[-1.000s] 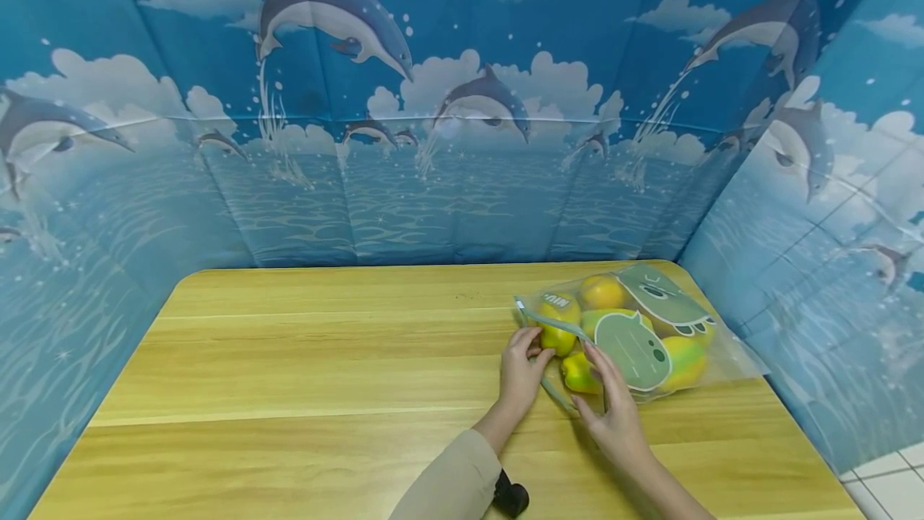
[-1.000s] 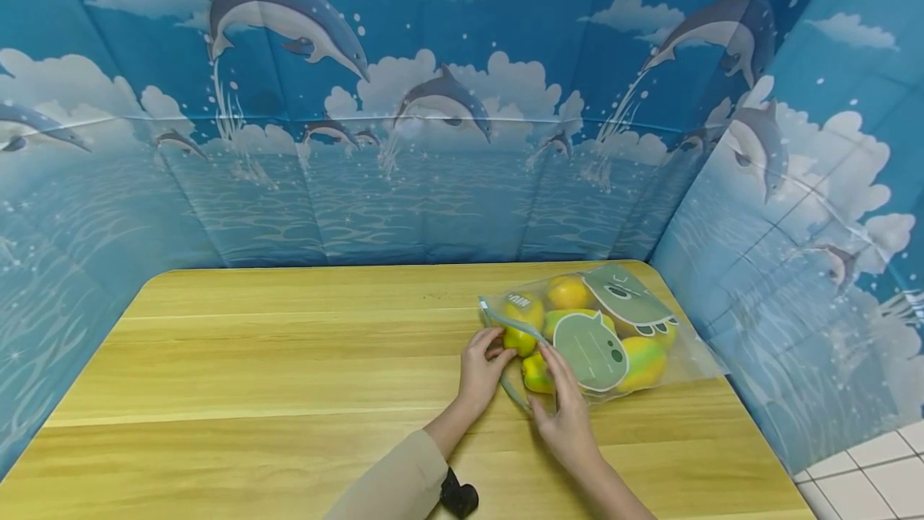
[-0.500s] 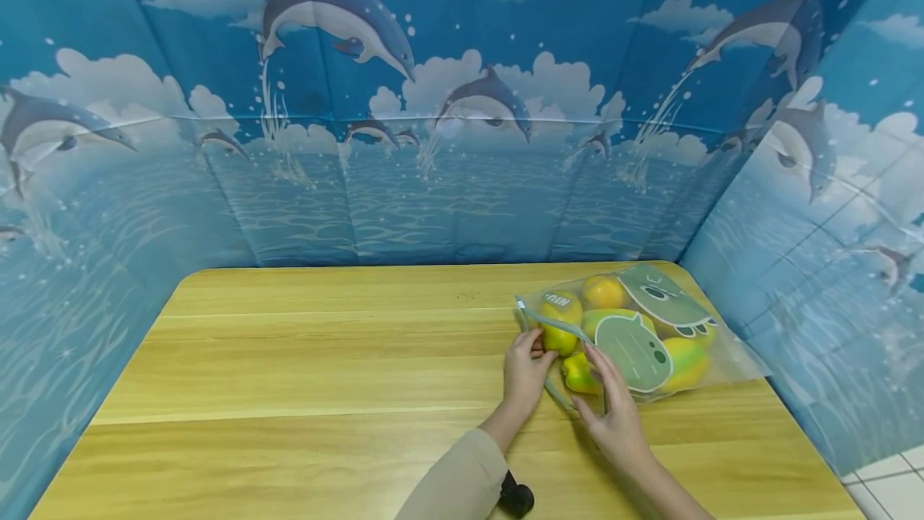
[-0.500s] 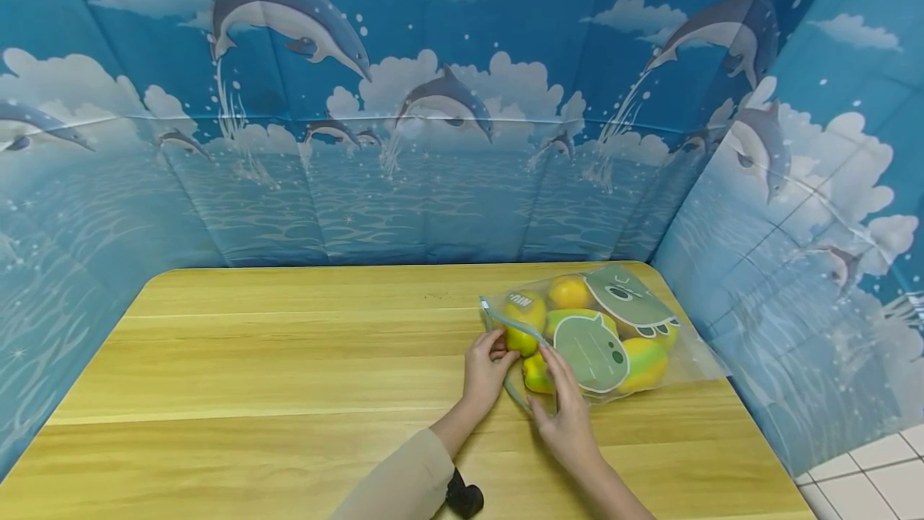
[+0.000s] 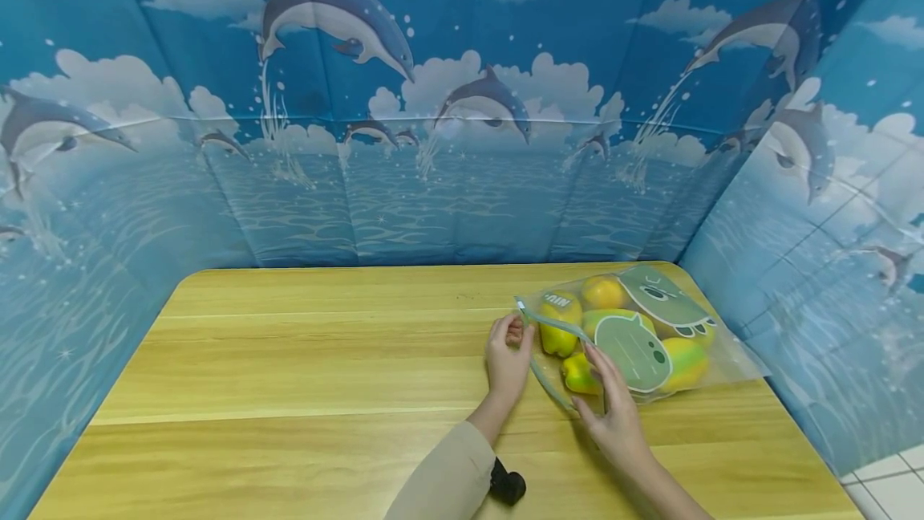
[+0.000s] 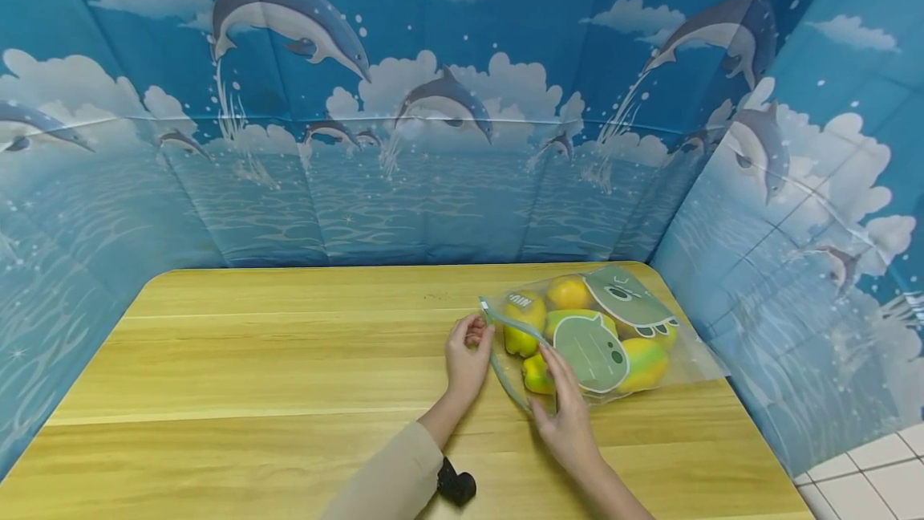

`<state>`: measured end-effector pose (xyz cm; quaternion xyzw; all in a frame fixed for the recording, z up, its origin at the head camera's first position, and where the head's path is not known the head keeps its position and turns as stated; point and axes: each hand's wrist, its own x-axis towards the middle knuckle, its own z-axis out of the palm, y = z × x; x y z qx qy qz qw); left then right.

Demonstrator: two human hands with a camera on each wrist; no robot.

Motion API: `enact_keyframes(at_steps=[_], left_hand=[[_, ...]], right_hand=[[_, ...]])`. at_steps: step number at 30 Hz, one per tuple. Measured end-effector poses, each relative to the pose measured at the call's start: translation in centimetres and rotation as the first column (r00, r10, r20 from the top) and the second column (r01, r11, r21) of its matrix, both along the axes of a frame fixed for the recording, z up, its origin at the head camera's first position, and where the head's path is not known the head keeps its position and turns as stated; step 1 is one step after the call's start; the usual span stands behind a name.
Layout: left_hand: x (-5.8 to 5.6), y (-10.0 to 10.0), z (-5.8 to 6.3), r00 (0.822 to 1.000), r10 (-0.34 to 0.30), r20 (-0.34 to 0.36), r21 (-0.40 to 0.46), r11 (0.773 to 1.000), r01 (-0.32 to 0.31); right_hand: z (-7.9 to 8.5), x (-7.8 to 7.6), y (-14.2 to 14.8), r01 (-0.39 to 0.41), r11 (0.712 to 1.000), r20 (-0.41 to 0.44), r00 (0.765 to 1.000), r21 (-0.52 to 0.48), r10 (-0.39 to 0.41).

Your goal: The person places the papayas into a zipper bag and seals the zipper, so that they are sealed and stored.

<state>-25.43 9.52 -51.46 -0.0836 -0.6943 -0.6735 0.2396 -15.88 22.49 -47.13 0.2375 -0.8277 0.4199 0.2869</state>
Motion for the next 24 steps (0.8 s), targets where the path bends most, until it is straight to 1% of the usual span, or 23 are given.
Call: enact_keyframes(at_steps=[3,5,9,12,15,20,22,24], left_hand=[[-0.8,-0.5,0.3,0.997,-0.007,0.077,0.056,0.998,0.003],[-1.3,-0.7,0.6,0.990,-0.021,0.138,0.071,0.997,0.011],[-2.1,-0.9,1.0,0.963,-0.052,0.264,0.056,0.998,0.039],[-2.4,-0.9,1.4,0.941,-0.079,0.329,0.043,0.997,0.068],[-2.5,-0.8,1.7,0.924,-0.112,0.366,0.060,0.994,0.096],[-2.7,-0.6,1.8,0.902,-0.111,0.417,0.048,0.994,0.101],[-2.7,-0.6,1.8,0.898,-0.110,0.425,0.039,0.994,0.103],[-2.8,-0.6,1.7,0.901,-0.122,0.417,0.047,0.993,0.112]], right_hand=[[0.9,0.4,-0.4,0.002,1.000,-0.002,1.000,0.002,-0.002],[1.3,0.6,-0.6,0.005,1.000,0.003,1.000,0.004,-0.005],[1.5,0.7,-0.7,0.005,1.000,0.009,1.000,0.004,-0.005],[1.5,0.7,-0.7,0.005,1.000,0.004,1.000,0.003,-0.005],[1.5,0.7,-0.7,0.005,1.000,-0.003,1.000,0.004,-0.005],[1.3,0.6,-0.6,0.002,1.000,-0.008,1.000,0.005,-0.002],[1.4,0.6,-0.7,0.002,1.000,-0.006,1.000,0.005,-0.002],[1.4,0.7,-0.7,0.001,1.000,-0.005,1.000,0.003,-0.001]])
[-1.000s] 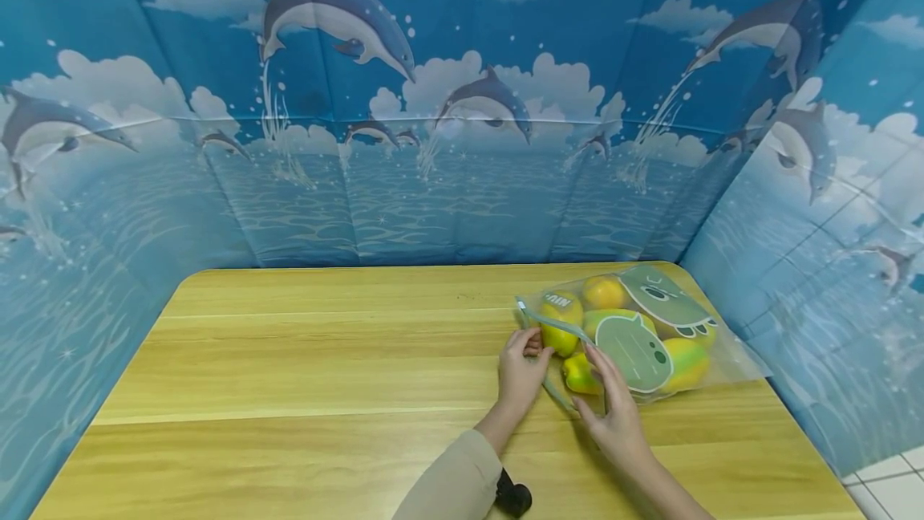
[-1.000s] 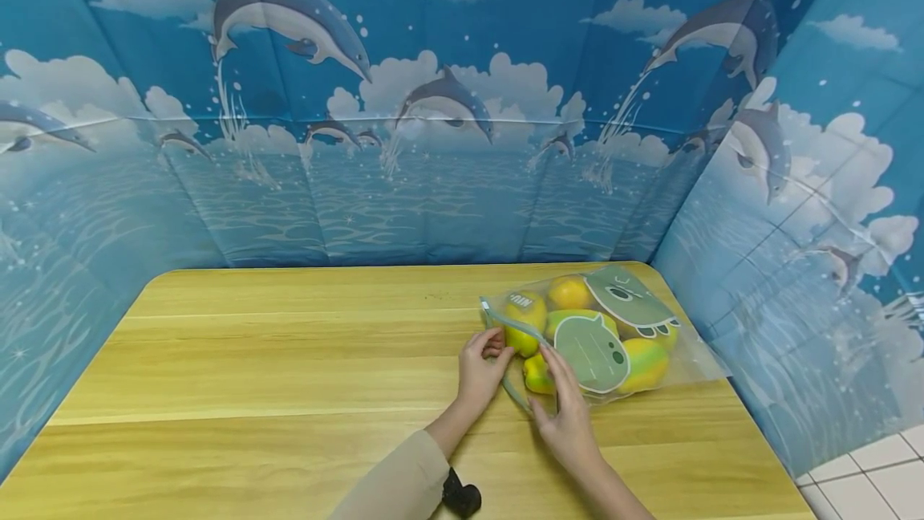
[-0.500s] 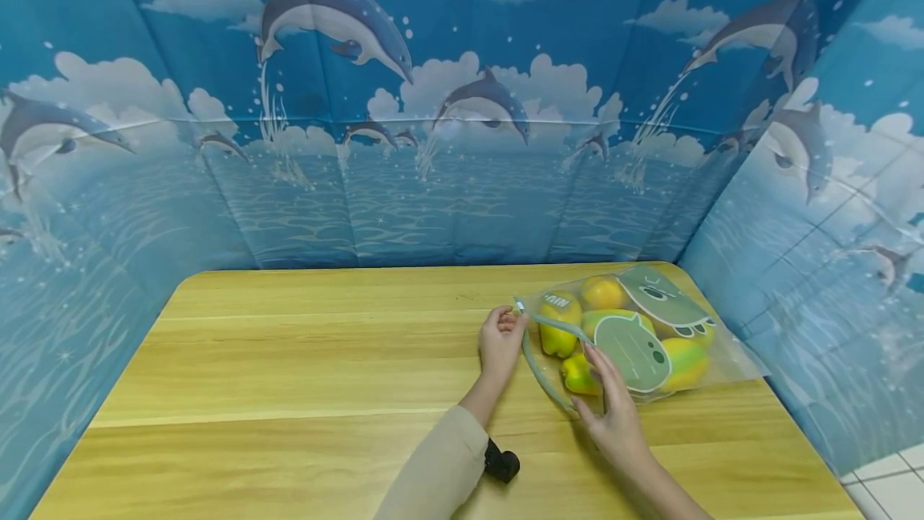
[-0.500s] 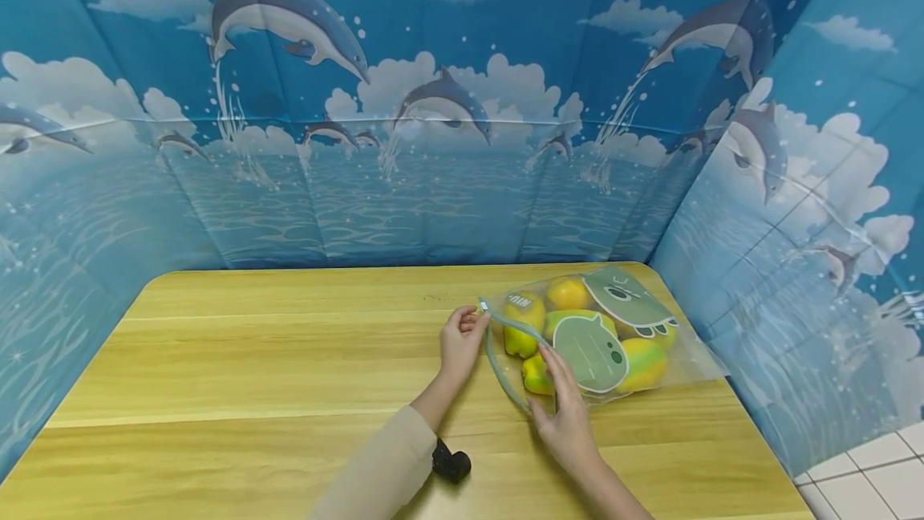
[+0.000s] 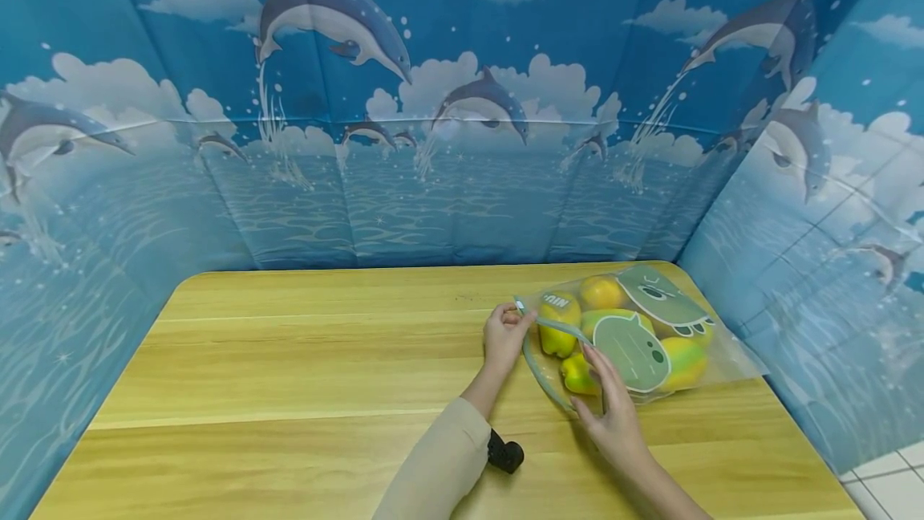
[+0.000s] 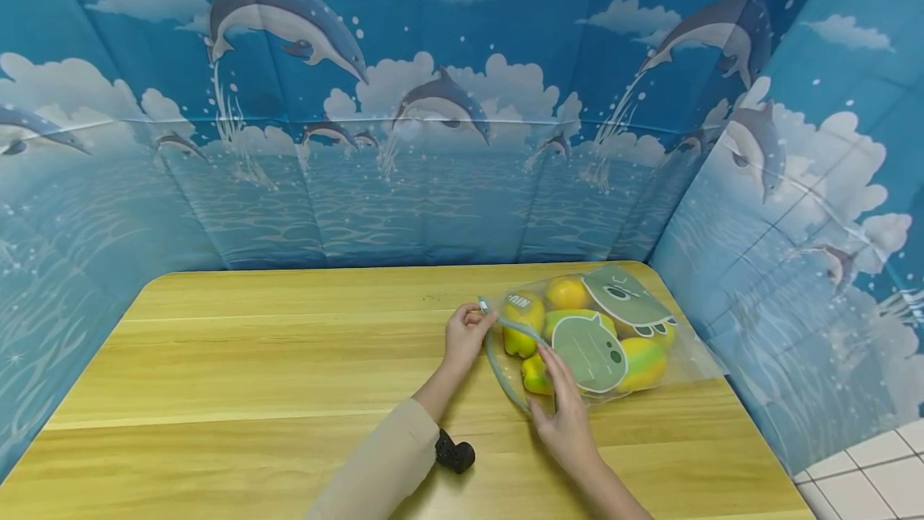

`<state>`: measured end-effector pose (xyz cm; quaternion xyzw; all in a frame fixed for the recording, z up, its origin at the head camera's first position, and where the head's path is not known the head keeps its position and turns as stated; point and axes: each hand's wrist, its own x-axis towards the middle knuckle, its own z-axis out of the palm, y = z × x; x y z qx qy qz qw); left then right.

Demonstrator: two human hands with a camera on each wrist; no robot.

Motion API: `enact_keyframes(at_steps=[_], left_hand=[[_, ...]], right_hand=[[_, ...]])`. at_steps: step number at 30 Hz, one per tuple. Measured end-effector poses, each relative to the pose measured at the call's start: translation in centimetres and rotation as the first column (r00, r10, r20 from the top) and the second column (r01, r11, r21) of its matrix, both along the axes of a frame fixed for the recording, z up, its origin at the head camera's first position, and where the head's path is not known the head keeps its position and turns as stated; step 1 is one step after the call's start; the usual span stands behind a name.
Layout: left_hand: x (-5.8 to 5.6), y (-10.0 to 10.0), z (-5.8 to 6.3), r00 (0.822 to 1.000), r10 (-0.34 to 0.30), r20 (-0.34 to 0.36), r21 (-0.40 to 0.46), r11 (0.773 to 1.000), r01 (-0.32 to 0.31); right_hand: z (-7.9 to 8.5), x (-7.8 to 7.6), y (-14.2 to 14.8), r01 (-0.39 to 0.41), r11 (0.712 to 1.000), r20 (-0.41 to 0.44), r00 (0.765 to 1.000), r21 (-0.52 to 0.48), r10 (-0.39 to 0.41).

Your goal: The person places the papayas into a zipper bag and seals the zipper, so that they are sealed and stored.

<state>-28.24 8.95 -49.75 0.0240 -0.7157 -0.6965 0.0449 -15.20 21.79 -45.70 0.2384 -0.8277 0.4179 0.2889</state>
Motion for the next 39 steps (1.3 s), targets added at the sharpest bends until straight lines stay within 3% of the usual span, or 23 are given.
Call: enact_keyframes(at_steps=[4,9,15,19,25,30,33,39], left_hand=[[-0.1,-0.1,-0.1,0.999,-0.023,-0.029,0.034,0.999,0.024],[-0.3,-0.2,-0.1,0.998,-0.053,-0.017,0.091,0.994,0.054],[-0.5,-0.1,-0.1,0.996,-0.083,0.015,0.146,0.986,0.080],[-0.5,0.0,0.0,0.996,-0.083,0.036,0.173,0.982,0.075],[-0.6,-0.1,-0.1,0.995,-0.073,0.070,0.211,0.976,0.056],[-0.7,-0.3,-0.5,0.994,-0.067,0.082,0.232,0.971,0.047],[-0.8,-0.3,-0.8,0.995,-0.068,0.075,0.234,0.971,0.049],[-0.8,-0.6,-0.7,0.994,-0.078,0.074,0.239,0.969,0.059]], right_hand=[[0.2,0.1,-0.2,0.004,1.000,0.008,1.000,0.000,-0.004],[-0.1,0.0,-0.1,0.009,1.000,0.015,1.000,0.001,-0.009],[-2.0,-0.6,0.8,-0.007,1.000,0.021,1.000,-0.014,0.008],[-3.0,-0.9,1.3,-0.006,1.000,0.037,0.999,-0.015,0.006],[-3.1,-0.9,1.5,-0.035,0.999,0.006,0.999,-0.027,0.035],[-2.0,-1.2,1.7,-0.082,0.994,0.033,0.996,-0.070,0.084],[-0.7,-2.2,2.3,-0.085,0.994,0.064,0.994,-0.070,0.090],[3.7,-5.5,3.4,-0.054,0.992,0.148,0.988,0.110,0.037]])
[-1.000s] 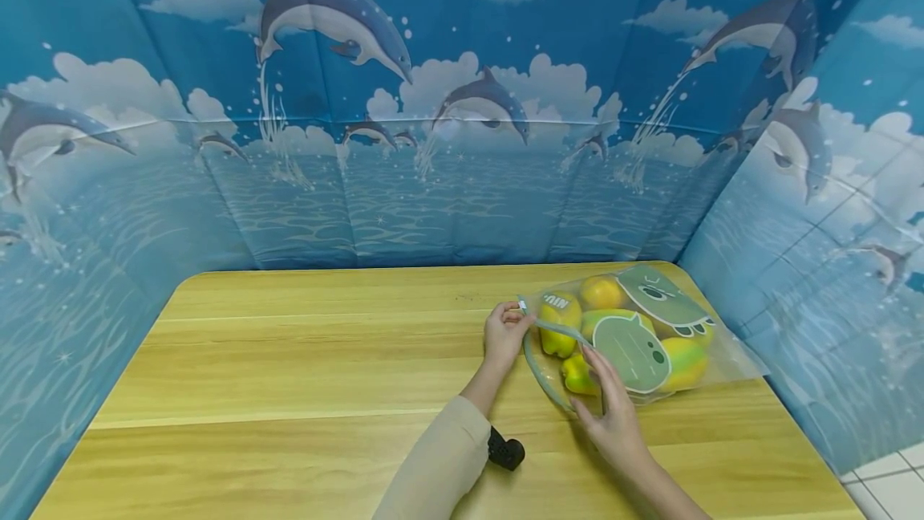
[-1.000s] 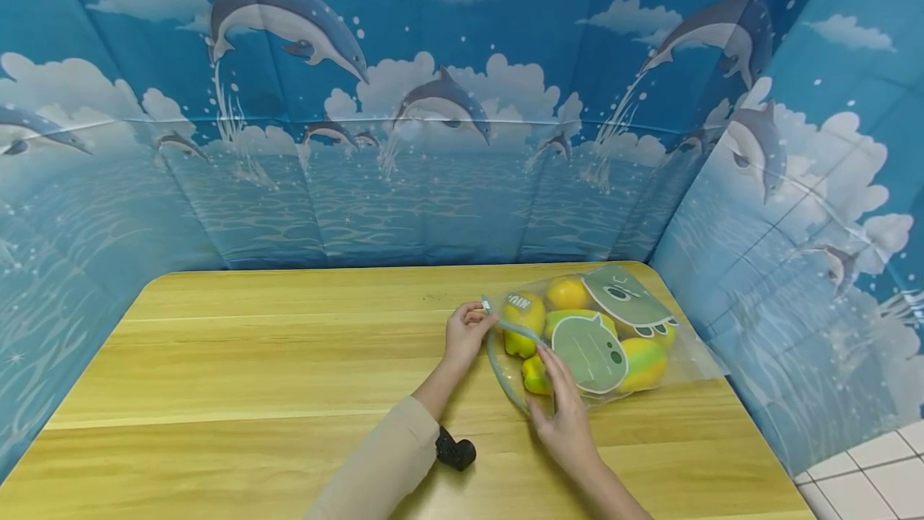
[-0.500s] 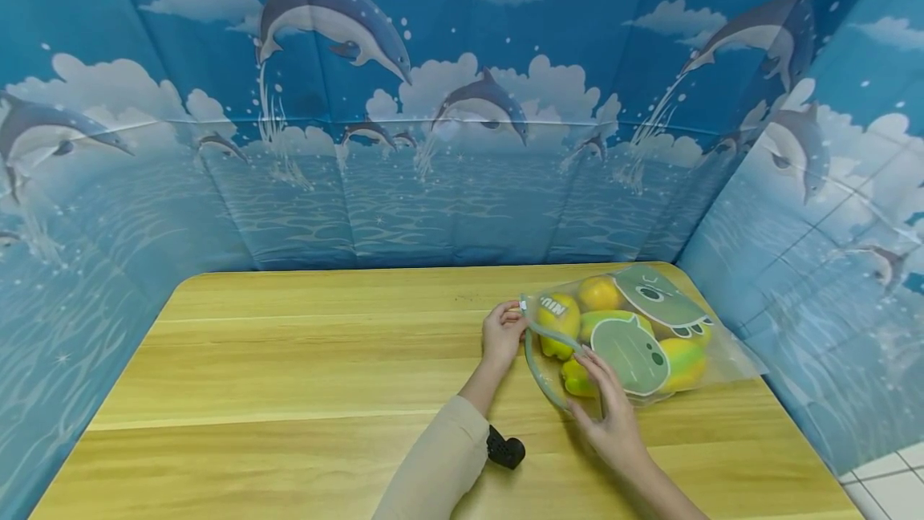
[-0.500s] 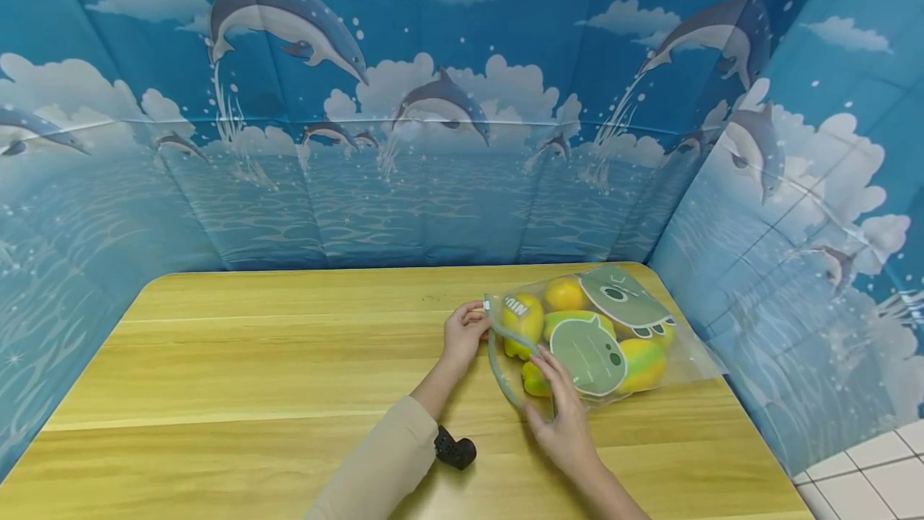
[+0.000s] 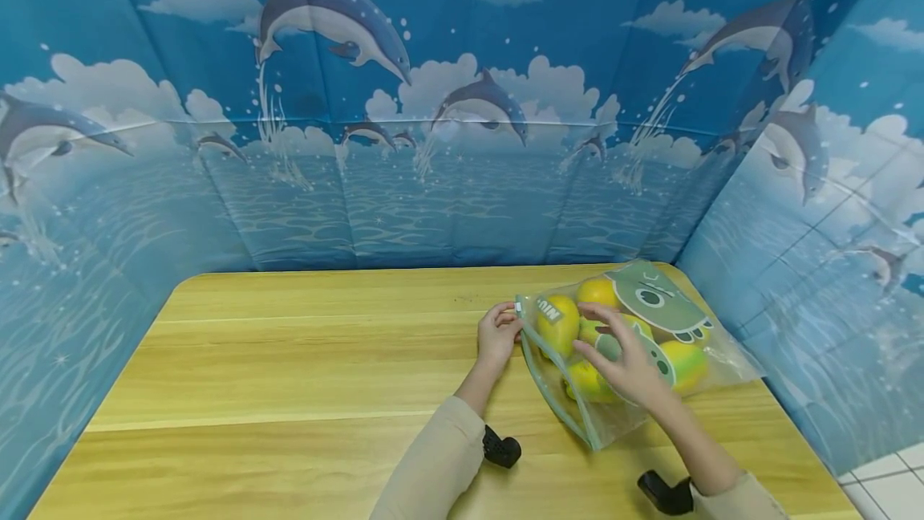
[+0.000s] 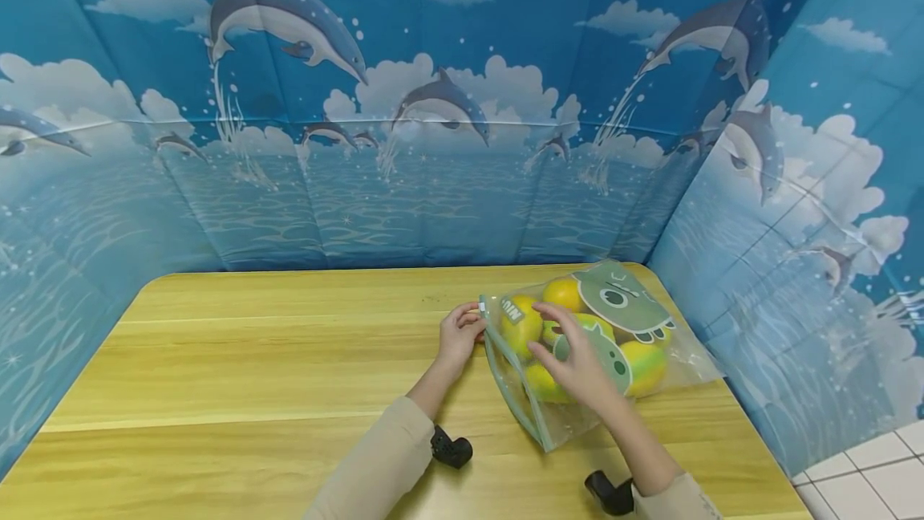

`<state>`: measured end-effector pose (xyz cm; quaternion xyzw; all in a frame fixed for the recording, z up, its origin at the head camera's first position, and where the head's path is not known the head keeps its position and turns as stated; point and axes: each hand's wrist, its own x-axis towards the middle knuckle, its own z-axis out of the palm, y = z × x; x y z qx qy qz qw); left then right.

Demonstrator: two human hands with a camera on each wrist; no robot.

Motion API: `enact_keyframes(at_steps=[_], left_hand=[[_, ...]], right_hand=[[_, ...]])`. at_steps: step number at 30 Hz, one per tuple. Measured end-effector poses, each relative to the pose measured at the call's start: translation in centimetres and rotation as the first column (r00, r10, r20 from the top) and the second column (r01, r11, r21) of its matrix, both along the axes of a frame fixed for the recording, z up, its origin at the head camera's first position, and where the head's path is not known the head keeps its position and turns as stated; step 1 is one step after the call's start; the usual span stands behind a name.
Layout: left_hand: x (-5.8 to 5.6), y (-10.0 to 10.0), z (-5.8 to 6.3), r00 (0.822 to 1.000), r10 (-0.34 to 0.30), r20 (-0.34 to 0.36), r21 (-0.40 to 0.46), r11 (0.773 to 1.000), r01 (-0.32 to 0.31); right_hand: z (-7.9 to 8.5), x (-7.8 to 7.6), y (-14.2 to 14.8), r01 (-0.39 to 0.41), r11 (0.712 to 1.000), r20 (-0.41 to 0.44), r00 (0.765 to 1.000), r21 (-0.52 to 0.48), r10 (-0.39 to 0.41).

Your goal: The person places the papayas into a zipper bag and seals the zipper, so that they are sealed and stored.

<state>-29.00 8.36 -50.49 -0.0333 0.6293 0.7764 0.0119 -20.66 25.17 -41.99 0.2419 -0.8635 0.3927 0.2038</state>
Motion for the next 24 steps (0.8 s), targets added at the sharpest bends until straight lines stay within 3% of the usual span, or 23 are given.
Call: enact_keyframes(at_steps=[4,8,13,24], left_hand=[[0.1,-0.1,0.1,1.000,-0.013,0.019,0.001,1.000,0.013],[0.0,0.0,0.2,0.999,-0.027,0.024,-0.009,1.000,0.027],[0.1,-0.1,0.2,0.999,-0.028,0.016,-0.010,1.000,0.028],[0.1,-0.2,0.0,0.999,-0.031,-0.018,-0.014,0.999,0.031]], right_hand=[[2.1,-2.4,0.5,-0.083,0.995,0.108,0.991,0.064,0.076],[3.1,-4.6,0.6,-0.193,0.981,0.215,0.958,0.007,0.187],[4.0,-6.3,0.0,-0.241,0.970,0.259,0.937,-0.006,0.234],[2.7,-11.3,-0.1,-0.320,0.947,0.395,0.872,0.015,0.288]])
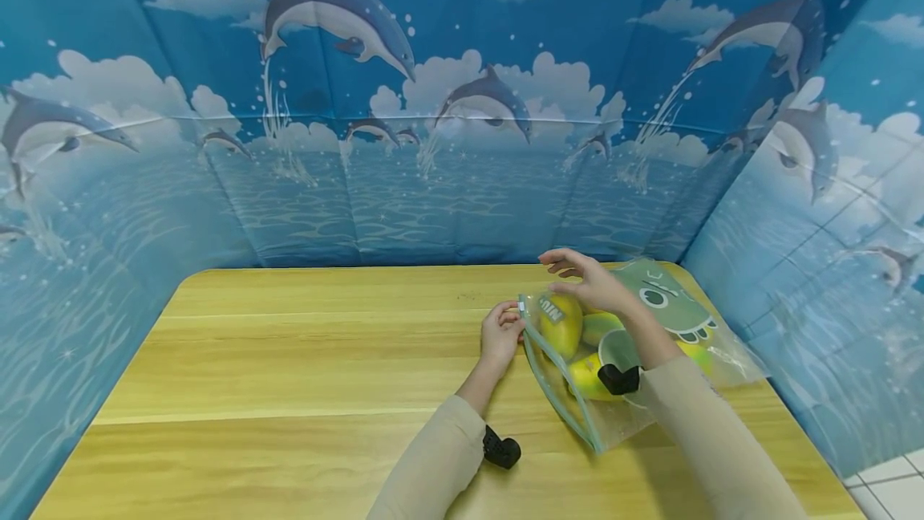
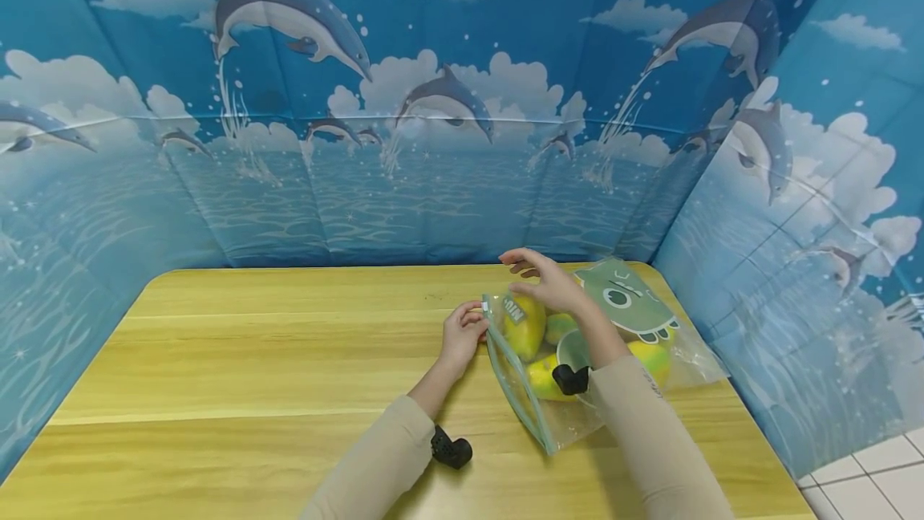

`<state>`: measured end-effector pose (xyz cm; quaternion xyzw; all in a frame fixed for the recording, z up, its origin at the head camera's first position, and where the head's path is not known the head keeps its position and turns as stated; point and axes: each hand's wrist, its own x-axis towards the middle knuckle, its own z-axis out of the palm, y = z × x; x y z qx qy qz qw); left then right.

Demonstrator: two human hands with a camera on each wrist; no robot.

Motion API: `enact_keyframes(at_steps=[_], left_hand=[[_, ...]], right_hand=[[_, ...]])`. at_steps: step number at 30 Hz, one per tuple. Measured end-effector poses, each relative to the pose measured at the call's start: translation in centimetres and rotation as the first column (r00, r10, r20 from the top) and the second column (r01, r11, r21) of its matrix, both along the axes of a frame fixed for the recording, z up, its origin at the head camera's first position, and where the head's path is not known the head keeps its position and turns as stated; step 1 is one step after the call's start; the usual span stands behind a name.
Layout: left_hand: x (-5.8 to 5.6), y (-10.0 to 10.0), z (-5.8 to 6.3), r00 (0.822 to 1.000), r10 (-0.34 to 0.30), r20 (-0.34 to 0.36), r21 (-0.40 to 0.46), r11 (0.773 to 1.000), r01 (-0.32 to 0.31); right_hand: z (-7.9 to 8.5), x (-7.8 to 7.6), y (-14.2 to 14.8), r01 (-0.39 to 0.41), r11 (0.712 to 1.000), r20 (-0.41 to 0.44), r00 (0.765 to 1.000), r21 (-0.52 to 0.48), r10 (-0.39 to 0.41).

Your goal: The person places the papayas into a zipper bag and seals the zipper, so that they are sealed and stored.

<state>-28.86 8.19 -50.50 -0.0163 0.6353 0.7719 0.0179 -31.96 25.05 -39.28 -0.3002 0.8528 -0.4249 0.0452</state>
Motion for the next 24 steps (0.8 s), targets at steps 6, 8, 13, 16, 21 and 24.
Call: enact_keyframes(at_steps=[6,8,13,16,21,24], left_hand=[[0.0,0.0,-0.2,1.000,-0.015,-0.020,0.013,1.000,0.016],[0.0,-0.1,-0.2,1.000,-0.021,-0.019,0.012,1.000,0.021],[0.1,-0.2,-0.4,0.999,-0.011,-0.033,-0.007,1.000,0.010],[0.1,-0.2,-0.5,0.999,-0.004,-0.051,-0.010,1.000,0.003],[0.1,-0.2,-0.7,0.997,-0.014,-0.074,0.008,1.000,0.015],[0.2,-0.2,-0.7,0.996,-0.025,-0.080,0.024,0.999,0.027]], right_hand=[[-1.7,-1.6,-0.7,-0.064,0.997,0.057,0.996,0.043,0.062],[-2.4,-1.9,-1.0,-0.082,0.995,0.078,0.994,0.054,0.078],[-3.5,-2.1,-1.4,-0.120,0.990,0.119,0.987,0.073,0.111],[-3.9,-2.0,-1.5,-0.146,0.985,0.112,0.984,0.088,0.136],[-4.2,-2.0,-1.6,-0.193,0.975,0.106,0.978,0.110,0.182],[-4.3,-1.9,-1.6,-0.206,0.971,0.132,0.973,0.120,0.190]])
